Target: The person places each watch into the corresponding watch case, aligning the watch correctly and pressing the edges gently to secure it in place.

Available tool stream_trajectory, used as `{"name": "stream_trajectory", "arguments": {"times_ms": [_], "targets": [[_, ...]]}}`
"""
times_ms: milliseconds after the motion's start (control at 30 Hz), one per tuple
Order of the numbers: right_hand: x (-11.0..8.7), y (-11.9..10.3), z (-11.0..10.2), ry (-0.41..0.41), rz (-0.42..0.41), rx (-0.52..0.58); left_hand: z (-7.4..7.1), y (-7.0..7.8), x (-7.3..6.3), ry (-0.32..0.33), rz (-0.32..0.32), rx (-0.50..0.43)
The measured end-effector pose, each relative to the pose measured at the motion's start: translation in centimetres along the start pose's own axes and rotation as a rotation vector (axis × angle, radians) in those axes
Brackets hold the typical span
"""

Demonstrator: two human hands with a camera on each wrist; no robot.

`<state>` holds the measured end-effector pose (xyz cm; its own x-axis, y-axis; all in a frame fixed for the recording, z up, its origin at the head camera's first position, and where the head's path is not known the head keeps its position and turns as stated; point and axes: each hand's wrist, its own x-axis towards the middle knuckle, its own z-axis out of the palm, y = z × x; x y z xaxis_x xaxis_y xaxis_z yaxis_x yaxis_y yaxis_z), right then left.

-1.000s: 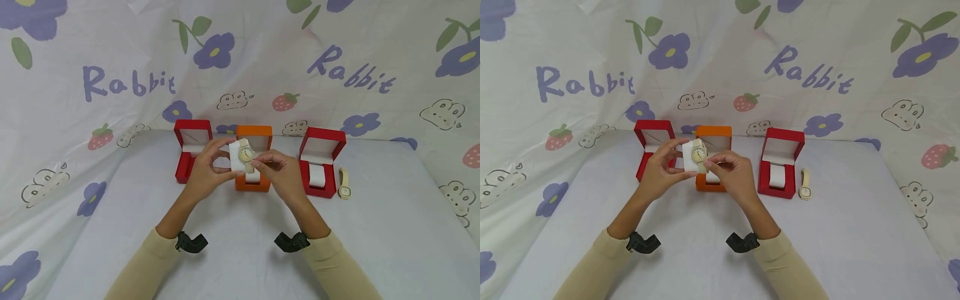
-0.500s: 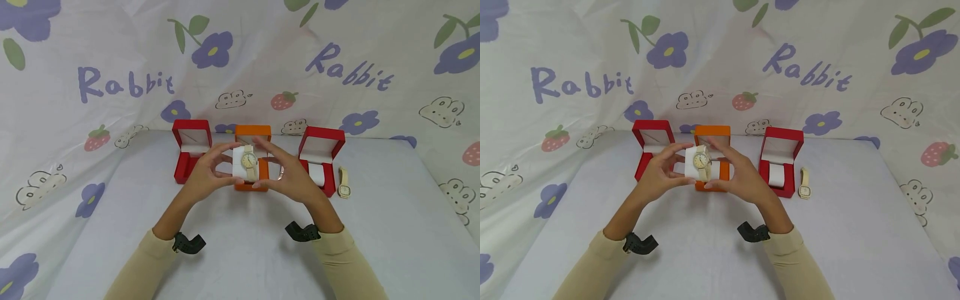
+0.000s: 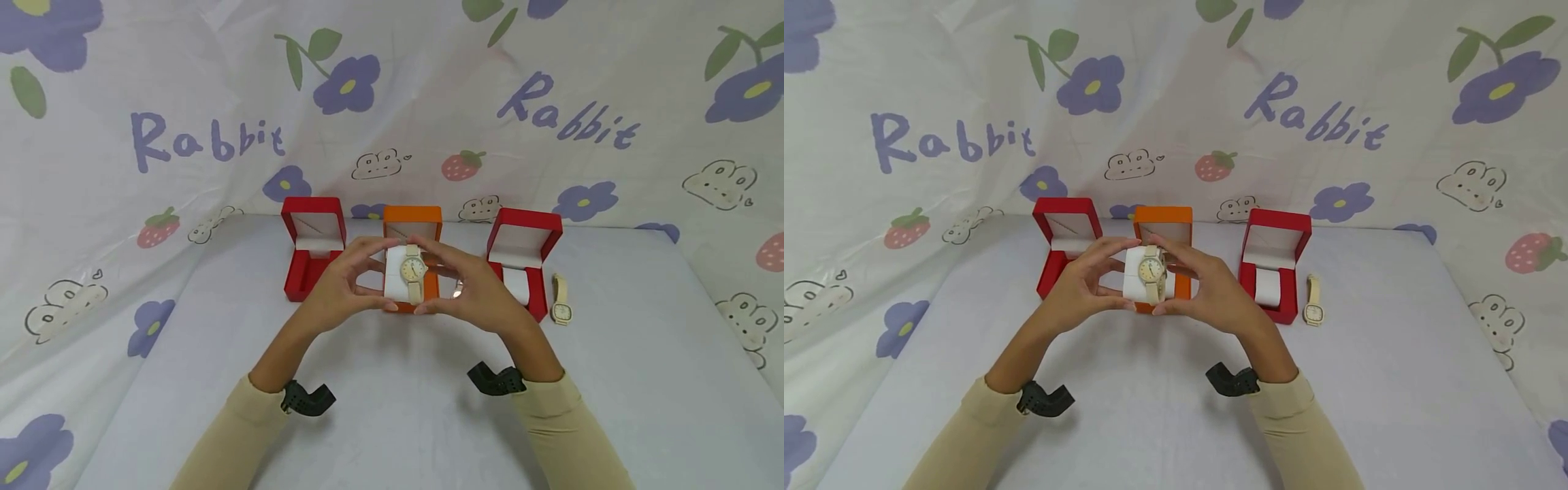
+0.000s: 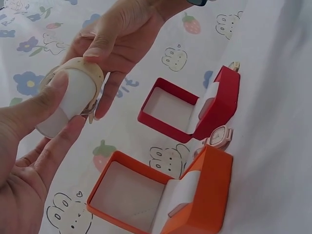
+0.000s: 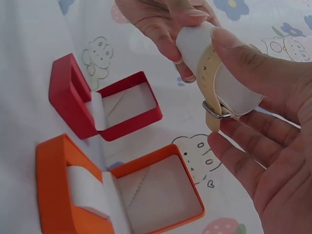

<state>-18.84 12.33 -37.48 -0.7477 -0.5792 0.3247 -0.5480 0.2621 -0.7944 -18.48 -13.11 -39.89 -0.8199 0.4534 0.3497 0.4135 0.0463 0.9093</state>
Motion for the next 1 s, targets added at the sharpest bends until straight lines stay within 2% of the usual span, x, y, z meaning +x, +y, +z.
{"name": "stream_trajectory", "arguments": {"times_ms": [233, 667, 1000], "targets": [[0.12, 0.08, -0.25, -0.009, 0.000, -0.004, -0.04, 0.13, 0.21, 0.015, 0.006, 0.004], [0.62, 0.11, 0.19, 0.056, -0.010, 0.015, 0.09, -0.07, 0.64, 0.058, 0.044, 0.000], [0.87, 0.08, 0.45, 0.076, -0.034, 0.019, 0.17, 0.09, 0.72, 0.064, 0.061, 0.009]]}}
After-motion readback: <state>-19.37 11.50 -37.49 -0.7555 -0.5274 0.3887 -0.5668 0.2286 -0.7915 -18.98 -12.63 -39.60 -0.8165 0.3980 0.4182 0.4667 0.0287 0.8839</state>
